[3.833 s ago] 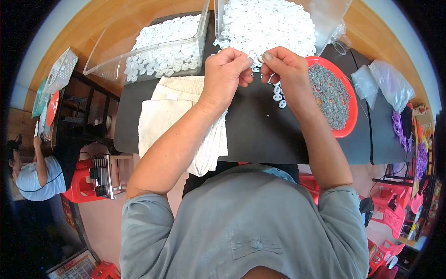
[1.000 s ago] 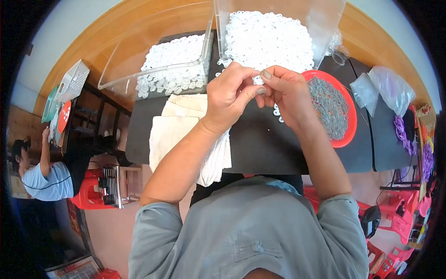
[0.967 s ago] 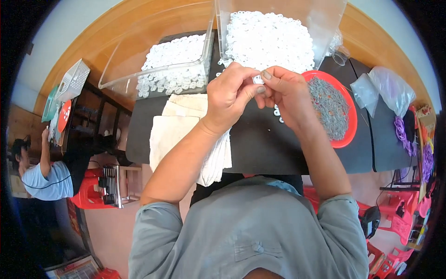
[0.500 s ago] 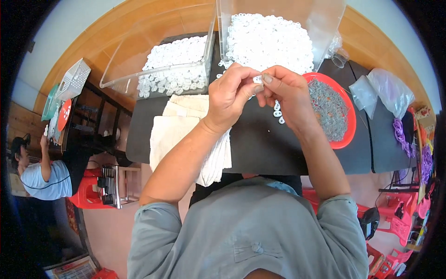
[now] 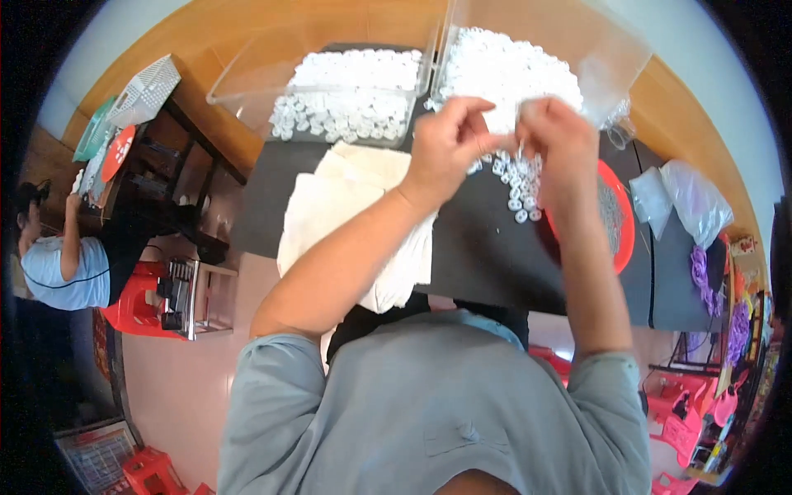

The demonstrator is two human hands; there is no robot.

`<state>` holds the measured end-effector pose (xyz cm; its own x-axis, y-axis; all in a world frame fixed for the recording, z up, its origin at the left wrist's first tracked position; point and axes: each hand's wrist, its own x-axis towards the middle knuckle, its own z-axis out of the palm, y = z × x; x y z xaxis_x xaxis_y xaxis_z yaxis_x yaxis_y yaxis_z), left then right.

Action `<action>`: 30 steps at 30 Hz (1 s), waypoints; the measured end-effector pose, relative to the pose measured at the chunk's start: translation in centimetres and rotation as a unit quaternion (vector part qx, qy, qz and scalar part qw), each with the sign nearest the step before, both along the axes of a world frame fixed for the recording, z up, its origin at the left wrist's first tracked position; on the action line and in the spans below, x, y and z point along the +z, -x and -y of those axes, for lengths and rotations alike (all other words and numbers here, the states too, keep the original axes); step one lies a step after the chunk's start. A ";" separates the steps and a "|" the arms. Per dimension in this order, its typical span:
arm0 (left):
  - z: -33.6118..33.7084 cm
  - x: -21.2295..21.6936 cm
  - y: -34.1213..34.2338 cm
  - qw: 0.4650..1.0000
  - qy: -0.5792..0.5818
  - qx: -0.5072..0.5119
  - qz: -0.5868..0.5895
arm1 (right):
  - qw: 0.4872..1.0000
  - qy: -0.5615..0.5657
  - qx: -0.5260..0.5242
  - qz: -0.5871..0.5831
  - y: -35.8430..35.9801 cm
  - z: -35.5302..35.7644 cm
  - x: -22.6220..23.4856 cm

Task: Assembling small white plastic components by inserting grey pins into them.

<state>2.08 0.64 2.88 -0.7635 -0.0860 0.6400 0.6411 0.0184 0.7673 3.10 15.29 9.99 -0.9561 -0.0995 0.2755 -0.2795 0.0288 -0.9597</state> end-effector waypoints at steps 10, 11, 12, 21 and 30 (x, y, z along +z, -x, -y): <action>0.8 -1.4 2.0 0.987 -0.026 0.031 0.156 | 0.983 -0.090 0.034 -0.156 10.4 6.6 3.2; 0.9 -1.2 2.0 0.982 -0.025 0.042 0.182 | 0.983 -0.095 0.036 -0.155 9.7 5.4 2.6; 0.7 -0.7 1.8 0.979 -0.039 0.036 0.196 | 0.940 -0.235 -0.016 -0.248 9.0 3.3 1.4; 0.6 0.2 0.9 0.962 -0.095 -0.012 0.256 | 0.754 -0.603 -0.016 -0.260 4.4 -3.6 -7.6; 0.6 0.1 1.1 0.957 -0.088 -0.003 0.275 | 0.752 -0.612 0.018 -0.244 6.0 -2.7 -7.9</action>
